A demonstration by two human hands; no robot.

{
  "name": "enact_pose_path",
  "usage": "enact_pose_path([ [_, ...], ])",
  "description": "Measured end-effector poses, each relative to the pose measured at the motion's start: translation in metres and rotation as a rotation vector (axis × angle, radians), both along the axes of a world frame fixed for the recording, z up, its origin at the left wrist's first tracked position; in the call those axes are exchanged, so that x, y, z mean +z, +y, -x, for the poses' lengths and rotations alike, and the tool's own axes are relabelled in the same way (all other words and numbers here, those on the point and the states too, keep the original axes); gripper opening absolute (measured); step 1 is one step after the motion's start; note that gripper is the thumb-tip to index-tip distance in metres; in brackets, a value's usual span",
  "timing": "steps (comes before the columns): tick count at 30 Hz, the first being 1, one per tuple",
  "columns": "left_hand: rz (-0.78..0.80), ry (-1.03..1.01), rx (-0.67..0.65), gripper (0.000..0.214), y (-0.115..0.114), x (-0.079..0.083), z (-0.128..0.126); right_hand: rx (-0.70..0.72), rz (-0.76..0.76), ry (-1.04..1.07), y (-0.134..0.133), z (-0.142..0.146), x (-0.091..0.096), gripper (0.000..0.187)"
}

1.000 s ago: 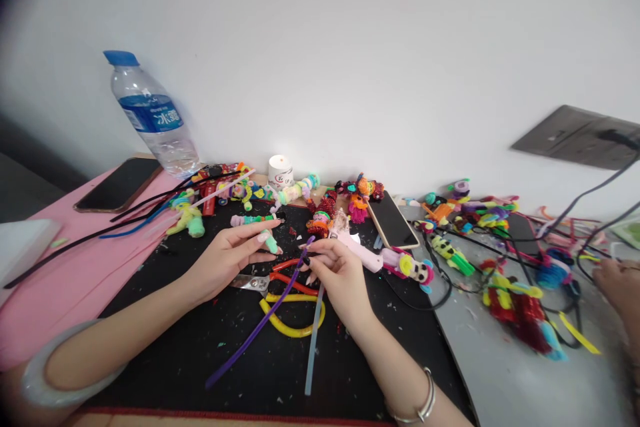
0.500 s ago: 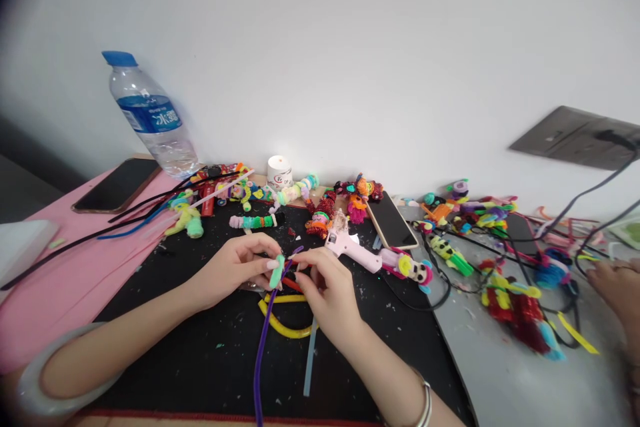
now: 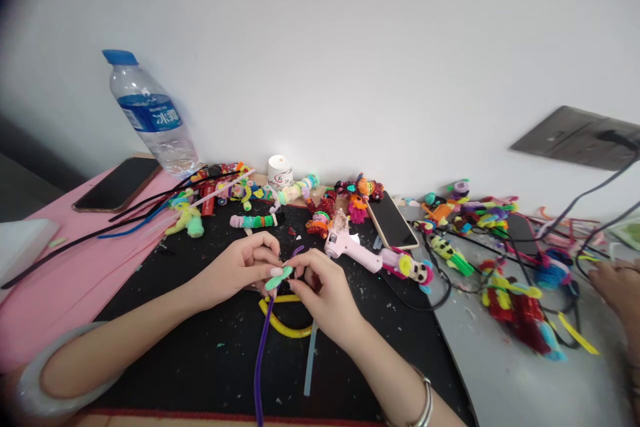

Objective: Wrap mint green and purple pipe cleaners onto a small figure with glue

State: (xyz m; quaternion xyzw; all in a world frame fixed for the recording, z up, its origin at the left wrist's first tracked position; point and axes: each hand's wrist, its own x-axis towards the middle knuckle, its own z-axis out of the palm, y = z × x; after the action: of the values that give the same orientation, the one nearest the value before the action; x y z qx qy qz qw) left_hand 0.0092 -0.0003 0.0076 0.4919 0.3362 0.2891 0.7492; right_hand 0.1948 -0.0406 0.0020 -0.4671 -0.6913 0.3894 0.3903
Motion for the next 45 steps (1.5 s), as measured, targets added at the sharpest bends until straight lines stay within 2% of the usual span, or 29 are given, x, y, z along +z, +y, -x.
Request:
enact_pose_path([
  [6,-0.146,0.098,0.014,0.015,0.001,0.002,0.001,-0.093,0.061,0.077,-0.001,0.000,0.000,0.010],
  [13,-0.307,0.144,0.050,0.015,-0.002,0.000,0.002,-0.165,0.002,0.025,-0.002,0.001,0.001,0.007],
  [23,-0.256,0.226,0.049,0.010,-0.001,0.002,0.001,-0.131,-0.090,-0.089,-0.002,0.000,0.001,0.011],
  [28,-0.289,0.238,0.134,0.011,0.005,0.000,0.004,-0.125,-0.257,-0.188,0.001,-0.008,0.004,0.021],
  [31,-0.290,0.243,0.231,0.010,0.008,0.001,0.006,-0.225,-0.379,-0.288,0.009,-0.020,0.006,0.011],
  [33,-0.291,0.265,0.291,0.010,0.010,0.002,0.007,-0.339,-0.439,-0.405,0.016,-0.031,0.006,0.015],
  [35,-0.288,0.255,0.344,0.011,0.011,0.000,0.008,-0.439,-0.464,-0.564,0.022,-0.039,0.005,0.010],
  [36,-0.284,0.242,0.369,0.012,0.011,-0.001,0.008,-0.480,-0.432,-0.658,0.025,-0.043,0.004,0.012],
  [37,-0.279,0.226,0.395,0.013,0.012,-0.002,0.008,-0.522,-0.373,-0.752,0.026,-0.045,0.003,0.022],
  [40,-0.271,0.200,0.464,0.017,0.014,-0.005,0.008,-0.559,-0.210,-0.940,0.028,-0.048,-0.001,0.041],
  [45,-0.253,0.188,0.515,0.020,0.016,-0.002,0.009,-0.525,-0.119,-0.992,0.030,-0.051,-0.004,0.038],
])
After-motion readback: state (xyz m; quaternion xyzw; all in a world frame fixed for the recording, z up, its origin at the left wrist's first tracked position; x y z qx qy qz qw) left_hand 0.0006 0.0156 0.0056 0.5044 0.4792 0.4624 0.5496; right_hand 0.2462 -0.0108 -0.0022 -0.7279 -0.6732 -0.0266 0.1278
